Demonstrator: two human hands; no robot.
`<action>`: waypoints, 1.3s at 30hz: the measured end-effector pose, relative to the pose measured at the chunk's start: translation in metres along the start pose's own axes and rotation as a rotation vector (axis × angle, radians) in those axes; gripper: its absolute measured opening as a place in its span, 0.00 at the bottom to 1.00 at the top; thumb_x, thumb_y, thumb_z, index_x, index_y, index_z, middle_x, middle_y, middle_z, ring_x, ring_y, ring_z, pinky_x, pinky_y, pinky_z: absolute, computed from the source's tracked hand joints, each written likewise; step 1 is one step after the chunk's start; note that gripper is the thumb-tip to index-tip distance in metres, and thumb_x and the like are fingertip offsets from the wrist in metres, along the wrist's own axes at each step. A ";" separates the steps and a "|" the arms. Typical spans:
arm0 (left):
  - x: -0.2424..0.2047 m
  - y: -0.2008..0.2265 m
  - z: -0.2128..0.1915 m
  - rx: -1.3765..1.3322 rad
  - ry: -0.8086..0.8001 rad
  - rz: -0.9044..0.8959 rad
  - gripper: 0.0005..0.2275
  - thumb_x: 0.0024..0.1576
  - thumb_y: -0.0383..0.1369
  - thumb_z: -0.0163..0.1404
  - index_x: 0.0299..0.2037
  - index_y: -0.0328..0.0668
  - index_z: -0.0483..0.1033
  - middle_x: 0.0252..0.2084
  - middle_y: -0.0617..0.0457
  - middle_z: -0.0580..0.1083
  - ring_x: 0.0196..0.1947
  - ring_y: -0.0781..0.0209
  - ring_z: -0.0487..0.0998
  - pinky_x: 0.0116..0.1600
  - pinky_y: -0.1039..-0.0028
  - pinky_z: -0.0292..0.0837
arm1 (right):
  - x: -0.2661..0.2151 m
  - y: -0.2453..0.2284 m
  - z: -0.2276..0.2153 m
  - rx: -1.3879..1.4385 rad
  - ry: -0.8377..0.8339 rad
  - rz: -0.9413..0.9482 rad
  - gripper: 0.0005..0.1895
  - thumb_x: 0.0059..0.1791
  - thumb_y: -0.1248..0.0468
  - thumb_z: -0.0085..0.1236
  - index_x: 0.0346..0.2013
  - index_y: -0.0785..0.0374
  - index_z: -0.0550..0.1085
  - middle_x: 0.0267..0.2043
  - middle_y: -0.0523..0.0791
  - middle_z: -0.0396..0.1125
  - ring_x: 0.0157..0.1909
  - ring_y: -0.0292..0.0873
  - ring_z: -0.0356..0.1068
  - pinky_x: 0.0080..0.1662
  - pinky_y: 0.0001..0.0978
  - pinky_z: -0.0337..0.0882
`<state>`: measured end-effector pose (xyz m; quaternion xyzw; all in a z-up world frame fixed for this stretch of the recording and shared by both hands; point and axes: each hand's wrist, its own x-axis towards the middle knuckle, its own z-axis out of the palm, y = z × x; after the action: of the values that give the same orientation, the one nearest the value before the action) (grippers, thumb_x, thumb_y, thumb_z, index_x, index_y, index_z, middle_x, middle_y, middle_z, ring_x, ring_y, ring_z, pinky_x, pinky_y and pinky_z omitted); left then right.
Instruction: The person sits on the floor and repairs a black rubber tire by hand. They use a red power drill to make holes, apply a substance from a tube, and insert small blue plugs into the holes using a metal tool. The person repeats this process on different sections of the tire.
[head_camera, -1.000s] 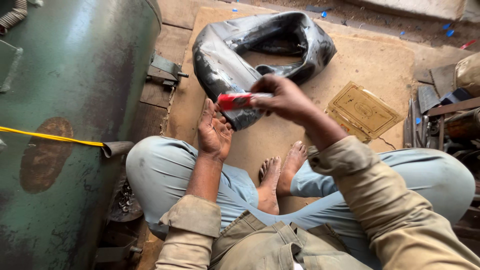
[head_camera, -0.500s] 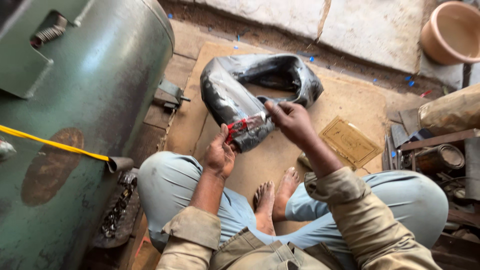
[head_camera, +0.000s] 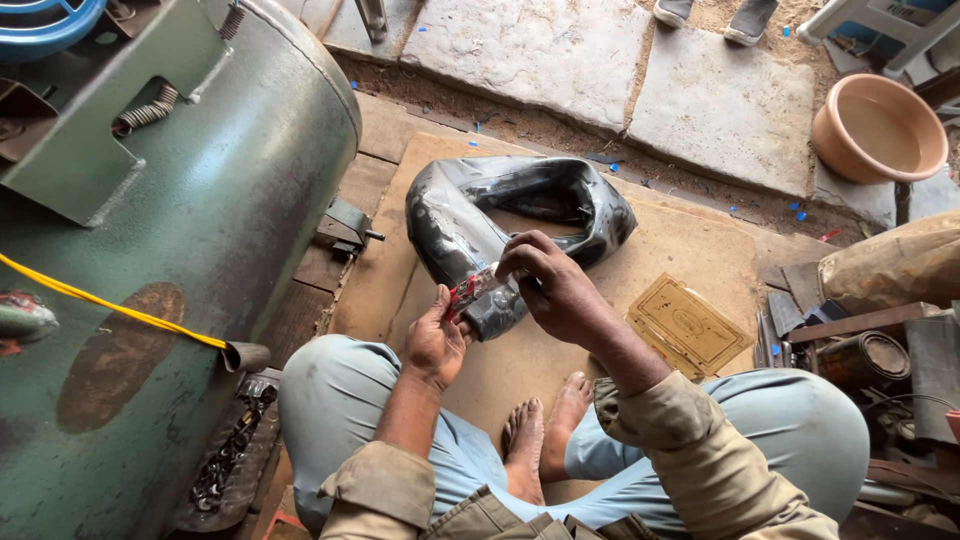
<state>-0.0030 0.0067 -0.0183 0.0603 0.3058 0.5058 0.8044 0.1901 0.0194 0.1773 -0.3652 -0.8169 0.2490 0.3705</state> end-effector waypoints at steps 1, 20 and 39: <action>0.007 -0.005 -0.010 -0.075 -0.116 0.021 0.20 0.66 0.47 0.44 0.58 0.39 0.73 0.50 0.49 0.78 0.46 0.56 0.78 0.55 0.63 0.71 | 0.000 -0.003 -0.002 0.005 0.015 0.077 0.05 0.54 0.66 0.54 0.44 0.62 0.72 0.46 0.50 0.67 0.47 0.49 0.71 0.46 0.39 0.74; -0.009 0.003 0.034 0.047 -0.092 0.002 0.24 0.66 0.48 0.40 0.63 0.37 0.68 0.61 0.44 0.74 0.59 0.50 0.75 0.64 0.58 0.66 | -0.021 0.030 -0.009 0.228 0.111 0.242 0.11 0.52 0.61 0.63 0.46 0.64 0.77 0.45 0.45 0.71 0.45 0.40 0.73 0.46 0.33 0.75; -0.015 0.007 0.031 0.141 -0.035 0.003 0.28 0.64 0.59 0.41 0.48 0.36 0.73 0.47 0.40 0.76 0.47 0.49 0.78 0.55 0.57 0.75 | -0.046 0.106 0.018 1.176 -0.029 1.023 0.12 0.48 0.61 0.60 0.38 0.69 0.77 0.30 0.43 0.73 0.27 0.34 0.71 0.31 0.24 0.71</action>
<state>0.0043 0.0044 0.0164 0.1262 0.3263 0.4831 0.8026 0.2404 0.0459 0.0750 -0.4367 -0.2856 0.7860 0.3316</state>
